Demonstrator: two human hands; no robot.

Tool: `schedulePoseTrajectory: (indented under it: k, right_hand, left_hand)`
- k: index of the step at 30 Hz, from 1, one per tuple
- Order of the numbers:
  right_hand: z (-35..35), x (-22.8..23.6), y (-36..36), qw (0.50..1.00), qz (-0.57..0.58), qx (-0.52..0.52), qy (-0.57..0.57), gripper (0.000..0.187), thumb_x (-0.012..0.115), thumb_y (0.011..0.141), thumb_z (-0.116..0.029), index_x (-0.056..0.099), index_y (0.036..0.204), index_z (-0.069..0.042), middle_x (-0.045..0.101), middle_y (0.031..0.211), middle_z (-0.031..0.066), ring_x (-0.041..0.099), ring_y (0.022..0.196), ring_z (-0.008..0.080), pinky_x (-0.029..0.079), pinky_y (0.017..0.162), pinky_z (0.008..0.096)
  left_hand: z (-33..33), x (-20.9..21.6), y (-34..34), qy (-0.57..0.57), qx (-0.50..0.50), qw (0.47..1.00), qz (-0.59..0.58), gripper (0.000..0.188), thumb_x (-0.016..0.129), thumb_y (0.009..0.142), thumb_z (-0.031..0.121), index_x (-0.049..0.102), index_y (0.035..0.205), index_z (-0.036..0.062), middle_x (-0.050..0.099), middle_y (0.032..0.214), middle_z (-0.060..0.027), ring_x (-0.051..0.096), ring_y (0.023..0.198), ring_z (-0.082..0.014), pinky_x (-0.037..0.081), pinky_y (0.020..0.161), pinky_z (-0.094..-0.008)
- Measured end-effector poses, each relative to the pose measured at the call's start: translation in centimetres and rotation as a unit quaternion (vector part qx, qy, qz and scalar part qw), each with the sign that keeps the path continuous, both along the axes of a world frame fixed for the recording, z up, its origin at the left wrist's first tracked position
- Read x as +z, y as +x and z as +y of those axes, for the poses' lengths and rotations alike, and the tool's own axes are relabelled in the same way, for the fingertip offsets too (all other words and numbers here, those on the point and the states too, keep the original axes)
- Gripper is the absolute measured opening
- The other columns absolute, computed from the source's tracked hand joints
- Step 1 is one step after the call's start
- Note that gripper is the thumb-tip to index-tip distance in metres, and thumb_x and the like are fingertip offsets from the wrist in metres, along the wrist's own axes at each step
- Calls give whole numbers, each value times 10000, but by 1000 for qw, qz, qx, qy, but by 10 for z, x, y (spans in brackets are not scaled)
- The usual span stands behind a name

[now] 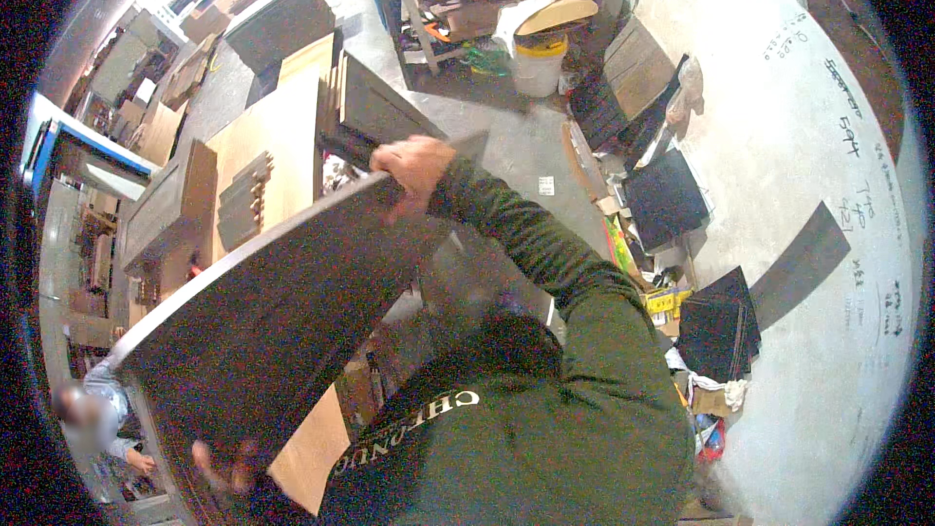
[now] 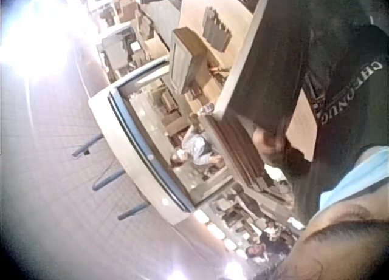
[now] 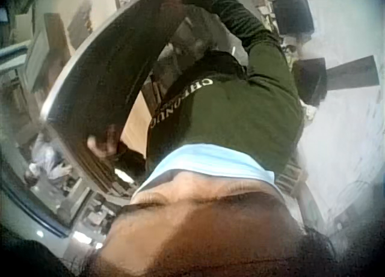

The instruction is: The person assembles wooden cabinet frames by aligning pieces, securing them with a hammer, wiping the surfaces with a cloth, and stacking the completed units.

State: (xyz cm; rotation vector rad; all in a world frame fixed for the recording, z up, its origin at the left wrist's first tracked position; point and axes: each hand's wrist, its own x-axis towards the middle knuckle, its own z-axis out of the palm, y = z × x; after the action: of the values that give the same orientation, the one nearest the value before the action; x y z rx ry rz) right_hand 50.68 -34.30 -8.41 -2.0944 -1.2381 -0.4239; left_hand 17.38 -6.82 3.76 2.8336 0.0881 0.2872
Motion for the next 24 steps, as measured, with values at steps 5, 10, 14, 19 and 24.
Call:
schedulePoseTrajectory:
  k: [5, 10, 14, 19, 24]
  right_hand:
    - [-106, -156, 55, 989, 14, -138, 58, 429, 695, 584, -201, 463, 933, -108, 522, 866, 112, 543, 816, 319, 454, 700, 368]
    - [-118, -154, 73, 977, 79, -165, 111, 420, 679, 612, -139, 415, 935, -93, 520, 823, 104, 554, 747, 276, 452, 642, 324]
    - [-112, -151, 127, 975, 94, -155, 130, 529, 749, 612, -355, 436, 962, -111, 546, 812, 94, 575, 686, 294, 466, 578, 360]
    - [-83, -184, 213, 971, 173, -155, 61, 584, 750, 608, -370, 429, 1026, -118, 559, 857, 105, 578, 740, 312, 465, 622, 372]
    - [-43, -140, 308, 956, 144, -234, -107, 626, 768, 588, -323, 444, 1096, -153, 575, 973, 90, 589, 796, 312, 478, 656, 369]
  left_hand:
    - [-80, -11, 136, -5, -184, 983, -18, 391, 705, 596, 179, 609, 959, 72, 636, 740, -106, 611, 663, -259, 462, 583, -313]
    - [-107, -65, 230, 6, -257, 966, -16, 410, 672, 637, 179, 574, 1024, 88, 623, 713, -62, 583, 558, -216, 463, 551, -310]
    - [-122, -128, 320, -35, -227, 973, 29, 312, 661, 695, 251, 585, 969, 122, 629, 757, -47, 588, 581, -232, 448, 529, -326]
    - [-106, -176, 393, -93, -172, 980, 46, 300, 643, 706, 250, 582, 977, 136, 630, 775, -44, 595, 595, -236, 467, 526, -352]
    - [-94, -198, 488, -161, -53, 981, 97, 332, 642, 678, 232, 574, 990, 139, 612, 782, -91, 591, 621, -285, 474, 571, -380]
